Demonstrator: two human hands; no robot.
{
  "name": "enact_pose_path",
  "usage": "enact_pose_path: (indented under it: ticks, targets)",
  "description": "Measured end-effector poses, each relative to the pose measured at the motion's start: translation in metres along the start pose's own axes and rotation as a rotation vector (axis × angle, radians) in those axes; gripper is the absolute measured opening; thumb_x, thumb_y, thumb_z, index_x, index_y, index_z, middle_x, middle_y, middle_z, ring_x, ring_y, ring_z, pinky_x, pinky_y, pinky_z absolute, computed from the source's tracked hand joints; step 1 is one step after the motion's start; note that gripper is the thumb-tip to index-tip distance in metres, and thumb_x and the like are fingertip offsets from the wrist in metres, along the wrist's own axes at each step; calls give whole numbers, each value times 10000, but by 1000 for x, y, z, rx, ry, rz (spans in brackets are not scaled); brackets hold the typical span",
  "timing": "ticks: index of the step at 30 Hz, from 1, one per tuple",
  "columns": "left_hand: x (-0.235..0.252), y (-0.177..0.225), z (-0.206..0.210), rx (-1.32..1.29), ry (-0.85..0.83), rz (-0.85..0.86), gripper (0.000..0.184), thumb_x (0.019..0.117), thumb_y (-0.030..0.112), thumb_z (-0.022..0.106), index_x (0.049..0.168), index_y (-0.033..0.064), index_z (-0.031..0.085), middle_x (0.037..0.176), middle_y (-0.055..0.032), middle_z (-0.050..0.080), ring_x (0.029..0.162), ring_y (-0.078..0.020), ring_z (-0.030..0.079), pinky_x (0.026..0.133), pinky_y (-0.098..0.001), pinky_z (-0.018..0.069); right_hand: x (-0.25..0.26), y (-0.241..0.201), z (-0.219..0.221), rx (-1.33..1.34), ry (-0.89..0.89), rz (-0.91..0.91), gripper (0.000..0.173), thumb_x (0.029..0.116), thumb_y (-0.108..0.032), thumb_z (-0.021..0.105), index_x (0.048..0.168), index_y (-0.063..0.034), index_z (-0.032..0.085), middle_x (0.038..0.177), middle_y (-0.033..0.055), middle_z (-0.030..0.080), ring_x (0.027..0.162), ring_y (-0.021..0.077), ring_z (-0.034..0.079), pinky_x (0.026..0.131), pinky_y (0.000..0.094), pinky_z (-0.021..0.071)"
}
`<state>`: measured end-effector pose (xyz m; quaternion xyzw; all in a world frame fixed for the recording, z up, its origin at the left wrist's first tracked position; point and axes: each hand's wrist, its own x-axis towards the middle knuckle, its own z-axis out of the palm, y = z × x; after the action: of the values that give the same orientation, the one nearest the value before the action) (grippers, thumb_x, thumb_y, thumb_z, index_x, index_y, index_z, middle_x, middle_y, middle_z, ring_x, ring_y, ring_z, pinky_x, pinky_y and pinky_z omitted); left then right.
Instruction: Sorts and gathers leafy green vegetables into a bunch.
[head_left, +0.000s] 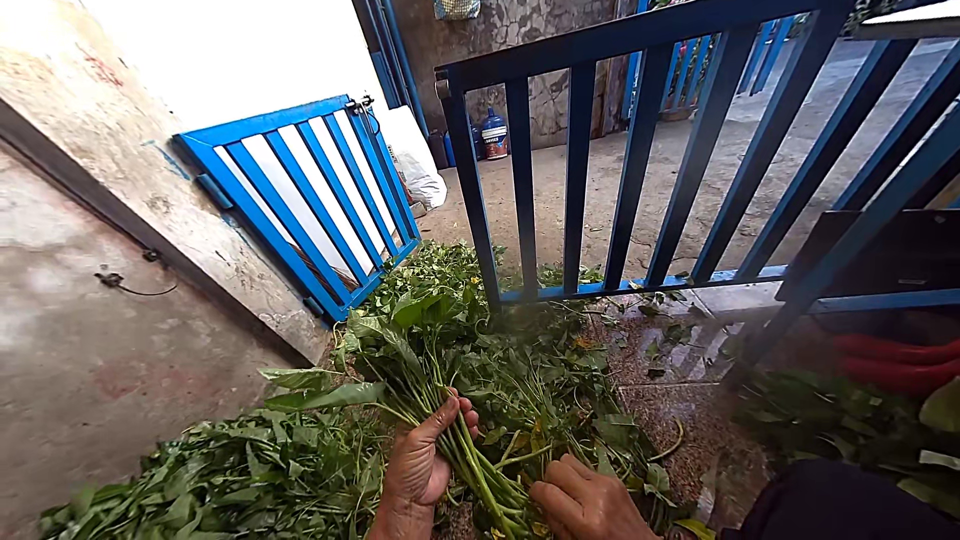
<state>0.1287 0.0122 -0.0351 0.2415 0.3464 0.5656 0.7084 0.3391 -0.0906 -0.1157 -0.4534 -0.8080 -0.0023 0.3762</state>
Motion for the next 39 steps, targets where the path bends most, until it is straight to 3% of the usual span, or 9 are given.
enact_pose_path:
  ticks: [3, 8, 12, 17, 20, 25, 31, 35, 39]
  targets:
    - [-1, 0, 1, 5, 6, -7, 123, 986, -68, 549, 1078, -91, 628, 874, -231, 728, 718, -288, 746, 647, -414, 648, -2, 0, -1, 21, -42, 14, 142, 1046, -216, 552, 1021, -161, 681, 836, 44, 602, 761, 205, 630, 545, 333, 527]
    - [-6, 11, -3, -18, -99, -56, 136, 940, -62, 586, 1070, -72, 628, 860, -215, 723, 712, -276, 746, 627, -386, 649, 17, 12, -18, 384, -234, 320, 410, 1071, -433, 500, 1275, -137, 696, 1200, 168, 659, 1134, 323, 637, 920, 500, 560]
    - [-10, 10, -3, 15, -192, -83, 163, 894, -40, 656, 1056, -47, 642, 853, -201, 726, 709, -273, 748, 633, -390, 648, 74, 11, -22, 335, 114, 338, 346, 1083, -304, 484, 1185, -79, 725, 976, 111, 705, 850, 203, 696, 738, 386, 598]
    - [-10, 5, -6, 16, -294, -126, 266, 821, 35, 798, 1043, -23, 665, 845, -187, 720, 681, -253, 733, 609, -377, 636, 139, -6, -18, 930, 287, 613, 297, 982, -303, 679, 1138, -51, 705, 809, -2, 707, 695, 46, 644, 668, 229, 549]
    - [-11, 5, -6, -11, -305, -135, 268, 815, 42, 813, 1036, -20, 675, 849, -190, 723, 684, -254, 738, 610, -377, 640, 152, -9, -10, 1231, 422, 801, 158, 956, -205, 723, 1021, -61, 727, 691, 13, 595, 510, 42, 448, 476, 205, 381]
    - [-13, 8, -7, -48, -298, -122, 235, 839, 38, 795, 1036, -15, 679, 849, -191, 724, 689, -253, 743, 610, -373, 644, 141, -11, -2, 1177, 530, 755, 100, 922, -153, 738, 959, -60, 732, 696, 26, 620, 523, 61, 474, 492, 225, 395]
    - [-14, 8, -6, -46, -303, -155, 251, 815, 42, 815, 1017, -28, 682, 837, -191, 722, 679, -251, 744, 596, -368, 644, 165, -5, -16, 1061, 564, 847, 339, 1022, -217, 627, 1340, -100, 610, 927, 34, 675, 553, 78, 520, 482, 226, 432]
    - [-14, 9, -5, -81, -289, -154, 210, 854, 44, 773, 1023, -27, 671, 827, -185, 720, 674, -242, 743, 593, -355, 642, 163, 4, -27, 1200, 592, 813, 105, 989, -117, 664, 1080, -103, 716, 786, 21, 663, 530, 45, 511, 453, 172, 399]
    - [-14, 11, -4, -145, -247, -136, 160, 896, 27, 705, 1036, -33, 655, 825, -182, 715, 672, -242, 743, 596, -354, 645, 151, 7, -35, 1354, 661, 828, 57, 961, -60, 677, 1000, -70, 717, 741, 59, 644, 514, 58, 507, 442, 181, 404]
